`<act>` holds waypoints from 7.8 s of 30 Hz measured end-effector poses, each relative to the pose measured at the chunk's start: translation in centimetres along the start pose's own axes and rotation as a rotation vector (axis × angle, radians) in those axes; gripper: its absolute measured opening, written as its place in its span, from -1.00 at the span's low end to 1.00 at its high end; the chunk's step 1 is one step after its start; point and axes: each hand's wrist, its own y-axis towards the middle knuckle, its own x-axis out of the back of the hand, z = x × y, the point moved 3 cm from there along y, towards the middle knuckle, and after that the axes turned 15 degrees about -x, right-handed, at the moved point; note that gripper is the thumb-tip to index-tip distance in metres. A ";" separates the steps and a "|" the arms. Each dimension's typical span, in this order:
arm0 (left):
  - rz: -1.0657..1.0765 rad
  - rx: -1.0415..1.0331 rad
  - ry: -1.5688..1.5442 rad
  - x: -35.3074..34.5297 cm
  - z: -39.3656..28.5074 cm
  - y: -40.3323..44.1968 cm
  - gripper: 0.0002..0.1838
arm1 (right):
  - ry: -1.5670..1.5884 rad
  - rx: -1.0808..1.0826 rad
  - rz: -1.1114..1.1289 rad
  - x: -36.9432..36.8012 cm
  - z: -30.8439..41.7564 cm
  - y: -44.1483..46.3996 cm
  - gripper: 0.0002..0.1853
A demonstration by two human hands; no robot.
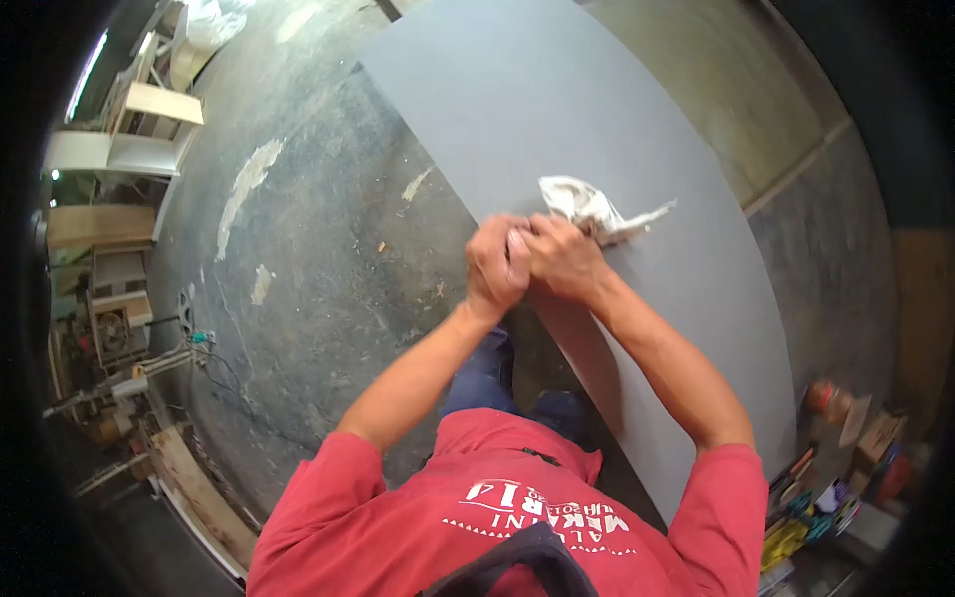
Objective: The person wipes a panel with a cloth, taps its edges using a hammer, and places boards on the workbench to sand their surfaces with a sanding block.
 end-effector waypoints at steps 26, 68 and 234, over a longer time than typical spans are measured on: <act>-0.140 0.234 0.057 7.2 16.6 12.8 -0.58 | -0.041 0.055 0.069 -6.9 -2.4 23.2 -0.80; 0.013 -0.148 0.150 -15.9 22.0 31.8 -0.78 | -0.143 -0.058 -0.255 -2.0 -31.1 27.1 -0.59; -0.108 0.124 -0.161 7.0 10.3 5.4 -0.64 | -0.030 -0.050 0.479 -4.8 1.5 16.2 -0.87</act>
